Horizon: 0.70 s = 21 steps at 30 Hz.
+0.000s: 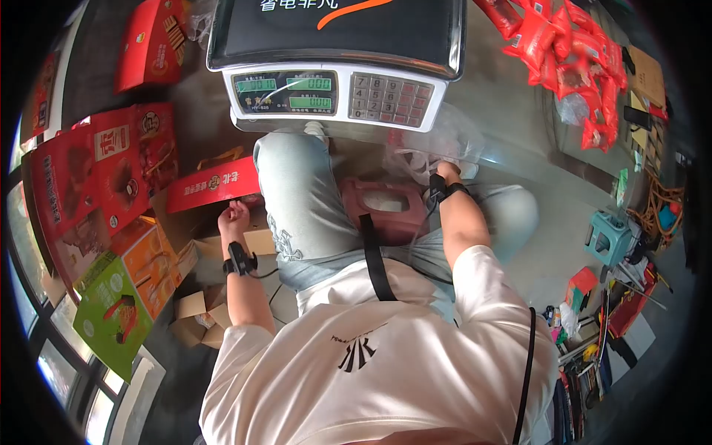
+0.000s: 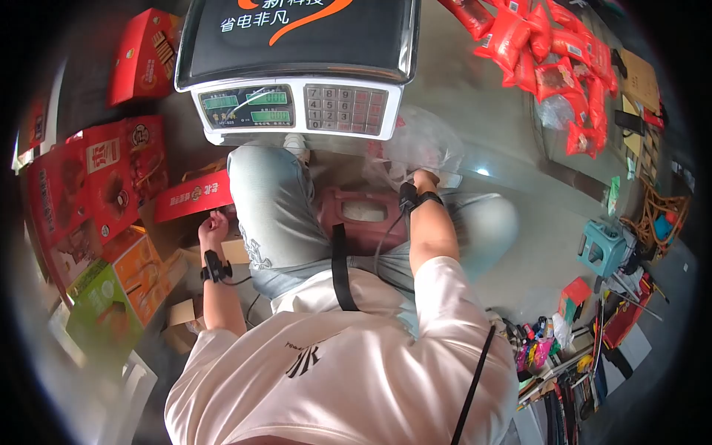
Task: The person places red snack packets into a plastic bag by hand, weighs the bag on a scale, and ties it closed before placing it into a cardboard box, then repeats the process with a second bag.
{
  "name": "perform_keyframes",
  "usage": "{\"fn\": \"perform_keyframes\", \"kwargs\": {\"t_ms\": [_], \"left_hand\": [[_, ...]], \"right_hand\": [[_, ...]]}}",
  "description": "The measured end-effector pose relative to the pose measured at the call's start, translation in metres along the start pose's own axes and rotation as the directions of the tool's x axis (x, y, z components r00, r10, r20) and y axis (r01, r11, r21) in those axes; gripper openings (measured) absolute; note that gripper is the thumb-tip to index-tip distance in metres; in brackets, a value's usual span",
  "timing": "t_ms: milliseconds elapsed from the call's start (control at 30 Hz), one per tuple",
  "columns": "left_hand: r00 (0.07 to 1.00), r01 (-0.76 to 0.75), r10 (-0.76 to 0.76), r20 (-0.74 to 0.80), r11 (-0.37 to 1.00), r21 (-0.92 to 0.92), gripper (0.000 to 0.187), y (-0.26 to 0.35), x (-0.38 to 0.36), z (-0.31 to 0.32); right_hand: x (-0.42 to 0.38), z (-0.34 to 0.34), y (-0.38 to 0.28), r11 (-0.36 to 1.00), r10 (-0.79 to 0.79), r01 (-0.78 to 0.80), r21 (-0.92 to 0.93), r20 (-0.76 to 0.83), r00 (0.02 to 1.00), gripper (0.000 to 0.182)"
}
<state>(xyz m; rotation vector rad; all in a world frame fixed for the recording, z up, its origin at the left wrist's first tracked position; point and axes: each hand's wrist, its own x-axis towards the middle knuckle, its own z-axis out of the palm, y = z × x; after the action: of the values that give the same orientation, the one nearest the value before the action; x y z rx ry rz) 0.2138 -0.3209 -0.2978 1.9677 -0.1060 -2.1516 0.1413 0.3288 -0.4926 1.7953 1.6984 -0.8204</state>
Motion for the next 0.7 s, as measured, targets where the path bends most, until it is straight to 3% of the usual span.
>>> {"fn": "perform_keyframes", "kwargs": {"t_ms": [67,133,200,267,300,367,433,567,633,667,700], "left_hand": [[0.997,0.000,0.002,0.074,1.000,-0.027,0.018,0.002,-0.036,0.009],[0.989,-0.051,0.047,0.142,0.999,0.019,0.020,0.000,-0.076,0.028],[0.976,-0.124,0.112,0.188,0.991,0.057,0.020,0.001,-0.099,0.043],[0.952,-0.132,0.100,0.288,0.987,0.094,0.020,0.003,-0.117,0.059],[0.939,-0.126,0.085,0.333,0.987,0.104,0.020,0.002,-0.127,0.069],[0.940,-0.188,0.147,0.309,0.976,0.107,0.021,-0.014,-0.154,0.094],[0.870,-0.088,-0.003,0.492,0.983,0.161,0.021,-0.022,-0.165,0.116],[0.749,0.067,-0.216,0.627,0.965,0.252,0.018,-0.076,-0.180,0.151],[0.685,0.146,-0.311,0.659,0.945,0.294,0.018,-0.110,-0.188,0.161],[0.676,0.151,-0.336,0.656,0.934,0.323,0.019,-0.126,-0.190,0.165],[0.726,0.099,-0.318,0.610,0.926,0.364,0.018,-0.141,-0.199,0.167]], "right_hand": [[0.028,0.012,0.001,0.989,-0.080,0.075,-0.126,-0.040,0.996,0.014],[0.039,0.004,-0.001,0.855,-0.337,0.355,-0.377,0.115,0.934,0.014],[0.059,-0.012,0.007,0.399,-0.625,0.706,-0.585,0.390,0.676,0.015],[0.081,-0.024,0.010,-0.073,-0.744,0.814,-0.577,0.575,0.341,0.016],[0.093,-0.024,0.014,-0.192,-0.757,0.813,-0.550,0.610,0.235,0.016],[0.100,-0.021,0.017,-0.174,-0.752,0.795,-0.581,0.600,0.274,0.024],[0.024,-0.057,-0.005,0.000,-0.686,0.774,-0.634,0.563,0.461,0.025],[-0.048,-0.074,-0.020,0.085,-0.772,0.775,-0.626,0.451,0.448,0.030],[-0.112,-0.099,-0.038,0.671,-0.666,0.694,-0.260,0.200,0.719,0.042],[-0.148,-0.115,-0.051,0.664,-0.681,0.703,-0.255,0.180,0.710,0.042],[-0.185,-0.134,-0.058,0.654,-0.643,0.659,-0.372,0.185,0.743,0.045]]}}
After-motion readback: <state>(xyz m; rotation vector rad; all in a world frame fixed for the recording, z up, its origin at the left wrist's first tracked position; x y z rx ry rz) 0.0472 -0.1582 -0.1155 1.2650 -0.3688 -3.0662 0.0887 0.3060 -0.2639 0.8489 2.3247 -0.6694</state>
